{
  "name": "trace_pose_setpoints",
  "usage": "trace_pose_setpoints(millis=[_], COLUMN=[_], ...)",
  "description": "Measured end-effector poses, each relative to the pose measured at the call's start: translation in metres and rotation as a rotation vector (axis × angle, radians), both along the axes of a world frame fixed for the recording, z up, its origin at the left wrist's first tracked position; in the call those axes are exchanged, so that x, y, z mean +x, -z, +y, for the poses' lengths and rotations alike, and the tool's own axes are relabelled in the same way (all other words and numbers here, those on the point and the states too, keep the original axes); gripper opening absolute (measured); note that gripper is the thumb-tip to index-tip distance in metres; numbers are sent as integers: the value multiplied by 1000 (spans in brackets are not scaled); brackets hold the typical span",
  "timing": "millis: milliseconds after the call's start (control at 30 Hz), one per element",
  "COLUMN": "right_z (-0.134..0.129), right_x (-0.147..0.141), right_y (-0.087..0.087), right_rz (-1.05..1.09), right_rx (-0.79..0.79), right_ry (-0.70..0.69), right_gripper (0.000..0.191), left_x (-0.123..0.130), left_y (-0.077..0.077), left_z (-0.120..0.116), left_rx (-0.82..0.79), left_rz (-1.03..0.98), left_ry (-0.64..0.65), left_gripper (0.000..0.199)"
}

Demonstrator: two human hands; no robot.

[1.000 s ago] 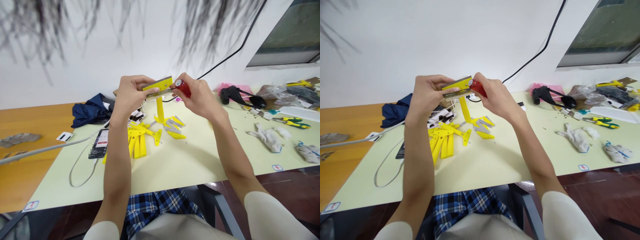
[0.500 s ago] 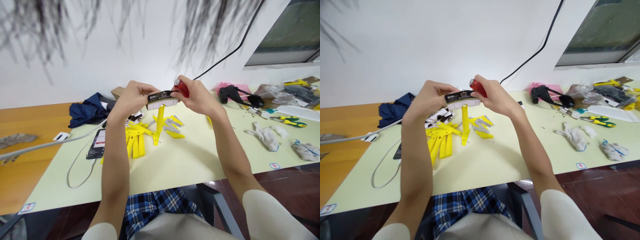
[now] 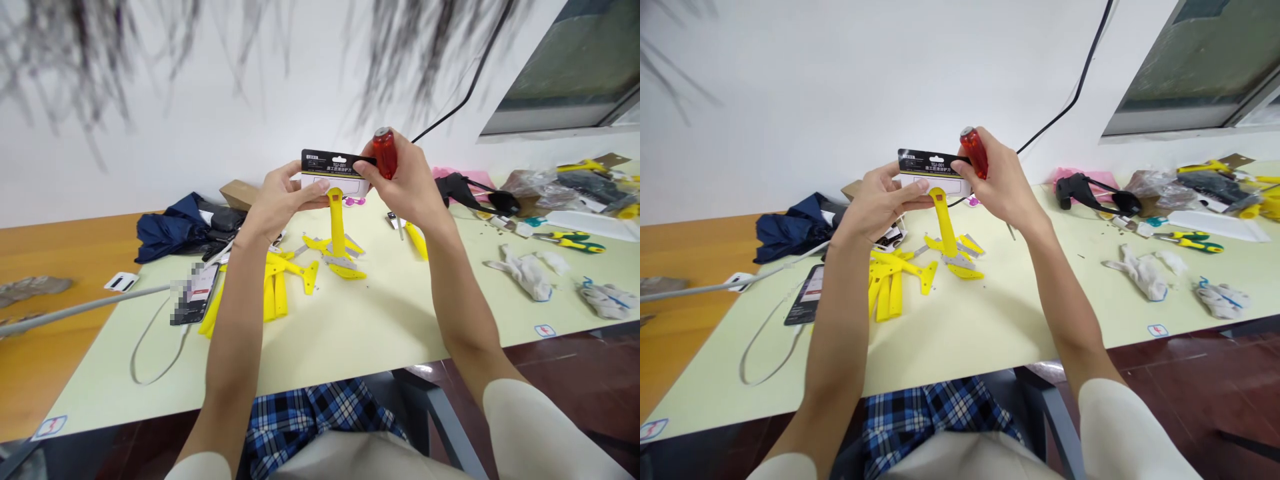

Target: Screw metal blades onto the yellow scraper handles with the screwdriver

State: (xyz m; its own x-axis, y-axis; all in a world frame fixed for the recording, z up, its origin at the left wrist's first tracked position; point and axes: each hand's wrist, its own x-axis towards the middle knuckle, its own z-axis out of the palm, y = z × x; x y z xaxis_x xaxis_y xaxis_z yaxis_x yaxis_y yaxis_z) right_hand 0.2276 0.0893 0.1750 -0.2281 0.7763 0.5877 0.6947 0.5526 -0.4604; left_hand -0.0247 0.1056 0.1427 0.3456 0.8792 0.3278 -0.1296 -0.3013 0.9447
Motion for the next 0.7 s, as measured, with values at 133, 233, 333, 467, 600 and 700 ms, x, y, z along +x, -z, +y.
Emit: trace_pose_setpoints(millis=[133,233,333,467,600,700], right_z=[4,10,17,19,8,3], right_x=[0,-2,-7,-20,-33,-39], right_y=[6,12,18,25,26,27], right_rz=[60,132,265,333,313,377], right_rx=[45,68,54,-207,-547,-585], right_ry=[-77,-124,-179,-328,-552,-604], right_gripper=[50,55,66,74,58,55], left_x=[4,3,1,-2,-2,-3], left_y=[7,10,7,0,-4,-5], left_z=[9,14,16,12,8,7], left_rx=[44,57,72,114,149,153], left_rz=[-78,-130,-204,-329,-388,-391], left_ry=[-33,-96,-185,-295,-381,-375], left_gripper=[77,79,71,50,37,41])
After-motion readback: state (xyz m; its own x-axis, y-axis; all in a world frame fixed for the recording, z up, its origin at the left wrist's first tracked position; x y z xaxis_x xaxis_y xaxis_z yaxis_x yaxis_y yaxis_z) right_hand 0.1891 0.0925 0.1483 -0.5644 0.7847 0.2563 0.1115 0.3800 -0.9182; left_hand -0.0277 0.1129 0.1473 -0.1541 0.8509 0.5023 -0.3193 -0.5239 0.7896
